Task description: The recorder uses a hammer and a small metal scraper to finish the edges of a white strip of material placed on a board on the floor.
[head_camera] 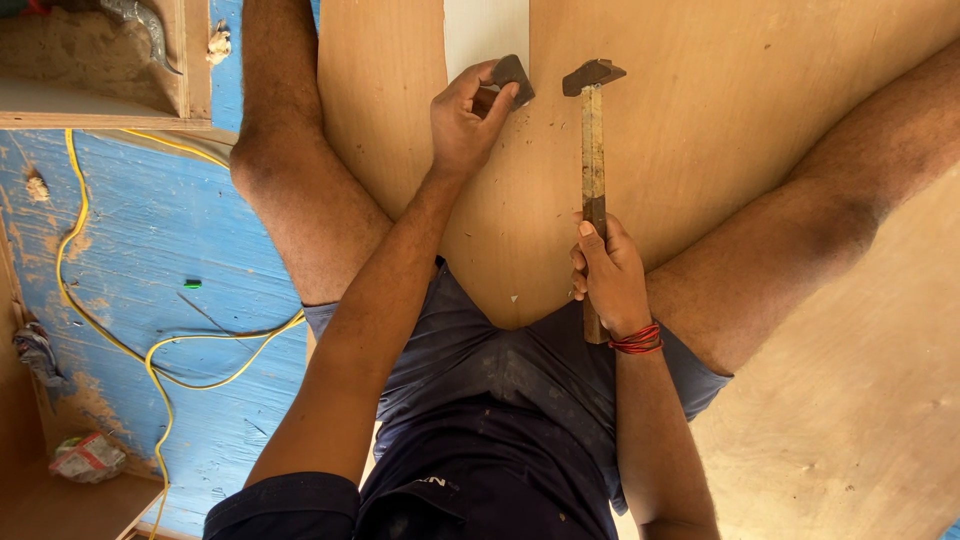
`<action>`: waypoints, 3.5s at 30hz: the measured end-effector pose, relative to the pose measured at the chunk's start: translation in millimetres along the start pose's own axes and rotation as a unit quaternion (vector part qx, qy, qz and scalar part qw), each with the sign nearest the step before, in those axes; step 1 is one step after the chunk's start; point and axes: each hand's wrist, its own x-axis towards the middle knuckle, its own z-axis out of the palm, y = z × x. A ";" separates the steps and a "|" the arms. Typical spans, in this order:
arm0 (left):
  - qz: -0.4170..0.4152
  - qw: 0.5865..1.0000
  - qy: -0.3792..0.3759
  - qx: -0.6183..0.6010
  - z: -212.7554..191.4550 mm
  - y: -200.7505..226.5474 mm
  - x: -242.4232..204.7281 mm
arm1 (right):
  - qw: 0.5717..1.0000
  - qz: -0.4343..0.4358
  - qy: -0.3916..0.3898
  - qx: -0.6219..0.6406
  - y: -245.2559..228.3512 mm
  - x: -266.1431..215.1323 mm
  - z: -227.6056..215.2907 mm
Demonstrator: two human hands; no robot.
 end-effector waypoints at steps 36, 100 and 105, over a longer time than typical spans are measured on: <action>0.069 0.998 -0.009 0.008 -5.6 18.4 -3.0 | 0.903 -0.123 0.057 -0.408 -69.9 -41.5 5.4; -0.143 0.976 0.114 -0.119 1.0 7.8 -11.4 | 0.962 -0.106 0.077 -0.241 -29.1 -42.3 -2.2; -0.127 0.982 0.124 -0.064 -3.2 16.4 -1.4 | 0.991 -0.046 0.074 -0.102 -12.3 -47.4 -3.0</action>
